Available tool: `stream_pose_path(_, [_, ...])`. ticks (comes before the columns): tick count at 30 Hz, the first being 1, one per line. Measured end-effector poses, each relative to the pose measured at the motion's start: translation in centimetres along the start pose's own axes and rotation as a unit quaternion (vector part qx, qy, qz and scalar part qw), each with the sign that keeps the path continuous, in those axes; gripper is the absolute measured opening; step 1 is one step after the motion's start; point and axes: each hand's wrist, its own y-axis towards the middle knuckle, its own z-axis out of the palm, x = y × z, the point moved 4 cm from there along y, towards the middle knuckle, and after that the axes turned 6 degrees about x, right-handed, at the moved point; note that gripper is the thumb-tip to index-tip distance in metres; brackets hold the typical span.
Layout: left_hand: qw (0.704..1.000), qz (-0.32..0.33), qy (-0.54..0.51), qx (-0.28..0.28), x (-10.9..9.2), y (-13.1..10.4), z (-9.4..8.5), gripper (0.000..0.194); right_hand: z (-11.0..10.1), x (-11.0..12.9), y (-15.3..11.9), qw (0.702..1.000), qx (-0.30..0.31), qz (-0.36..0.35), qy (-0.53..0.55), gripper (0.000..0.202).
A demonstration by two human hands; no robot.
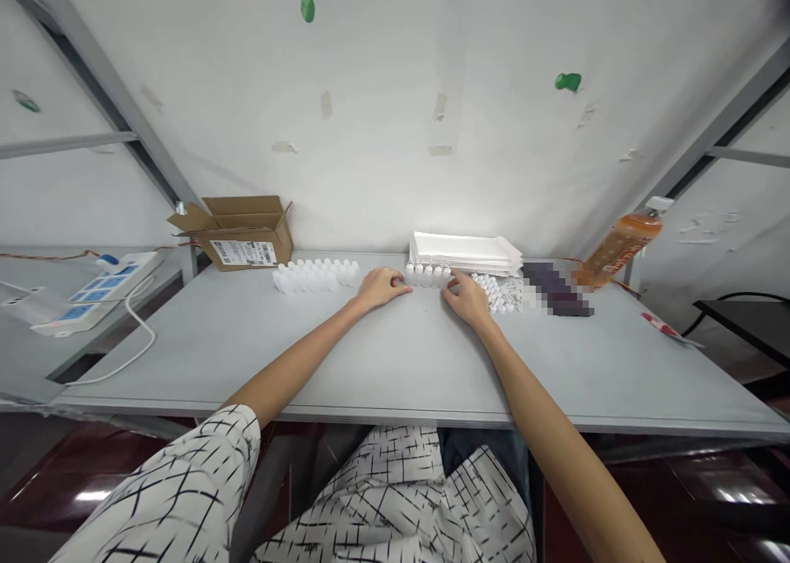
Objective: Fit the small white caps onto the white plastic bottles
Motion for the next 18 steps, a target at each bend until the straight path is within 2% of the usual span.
stream_pose_path(5, [1.0, 0.0, 0.013, 0.016, -0.1, -1.7, -0.5, 0.03, -0.1, 0.3, -0.2, 1.0, 0.002, 0.005, -0.011, 0.049])
stream_pose_path(10, [0.999, 0.023, 0.031, 0.021, -0.7, -4.9, -2.0, 0.029, -0.7, 0.5, -1.1, 0.998, -0.02, 0.046, -0.038, 0.033])
stream_pose_path(14, [0.992, 0.02, 0.105, -0.073, -0.3, -6.9, -4.8, 0.026, -0.9, 1.0, -1.8, 0.997, -0.02, 0.056, -0.054, 0.025])
stream_pose_path(18, [0.975, -0.018, 0.131, -0.178, 1.7, -7.4, -7.7, 0.026, -0.8, 1.7, -2.3, 0.996, -0.017, 0.044, -0.079, 0.024])
